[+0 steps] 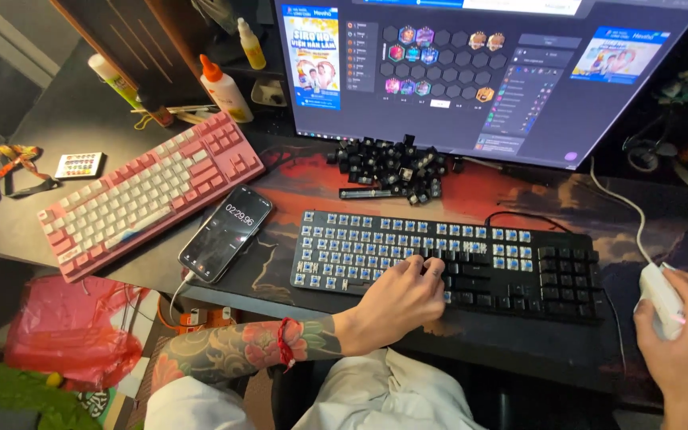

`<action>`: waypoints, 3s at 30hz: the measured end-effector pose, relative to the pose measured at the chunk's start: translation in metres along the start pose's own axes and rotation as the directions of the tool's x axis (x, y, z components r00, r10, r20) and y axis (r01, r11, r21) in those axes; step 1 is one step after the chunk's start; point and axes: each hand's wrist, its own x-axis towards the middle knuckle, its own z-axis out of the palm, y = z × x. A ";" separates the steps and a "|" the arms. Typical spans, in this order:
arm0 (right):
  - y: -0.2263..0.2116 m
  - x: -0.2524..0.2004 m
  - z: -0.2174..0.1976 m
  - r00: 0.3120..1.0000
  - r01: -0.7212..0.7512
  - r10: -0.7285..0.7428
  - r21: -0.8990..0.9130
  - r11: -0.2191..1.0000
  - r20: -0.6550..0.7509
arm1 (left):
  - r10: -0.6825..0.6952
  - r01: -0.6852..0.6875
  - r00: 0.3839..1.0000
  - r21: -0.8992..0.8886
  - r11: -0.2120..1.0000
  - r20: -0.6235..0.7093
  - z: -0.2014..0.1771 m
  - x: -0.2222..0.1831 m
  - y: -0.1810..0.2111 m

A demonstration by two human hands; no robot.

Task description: Removing keycaps from a mechanical keyboard and adjusting a wristband.

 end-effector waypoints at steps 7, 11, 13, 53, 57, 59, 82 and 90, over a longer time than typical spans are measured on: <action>-0.011 0.003 -0.004 0.998 -0.056 0.054 0.096 0.994 0.028 | 0.007 0.001 0.997 0.108 0.994 -0.074 0.002 0.003 0.013; -0.010 0.002 -0.005 0.998 -0.056 0.055 0.092 0.994 0.022 | 0.016 -0.014 0.999 0.039 0.999 -0.052 0.003 0.005 0.004; -0.011 0.004 -0.006 0.999 -0.039 0.037 0.066 0.997 0.019 | -0.028 0.028 1.000 -0.065 0.997 0.000 0.005 0.007 -0.003; -0.265 0.165 0.090 0.464 0.606 -0.458 0.106 0.789 0.758 | -0.389 0.269 0.915 -0.880 0.391 0.106 0.079 0.142 -0.224; -0.272 0.191 0.080 0.435 0.528 -0.385 0.116 0.841 0.814 | -0.436 0.304 0.875 -0.940 0.156 0.211 0.087 0.146 -0.230; -0.275 0.210 0.070 0.411 0.367 -0.284 0.127 0.921 0.867 | -0.444 0.298 0.868 -0.949 0.107 0.222 0.097 0.149 -0.234; -0.280 0.183 0.103 0.497 0.569 -0.378 0.036 0.822 0.781 | -0.463 0.443 0.874 -0.637 0.631 0.149 0.122 0.156 -0.211; -0.272 0.223 0.079 0.692 0.396 -0.325 0.037 0.918 0.645 | -0.370 0.362 0.927 -0.399 0.842 0.061 0.143 0.158 -0.213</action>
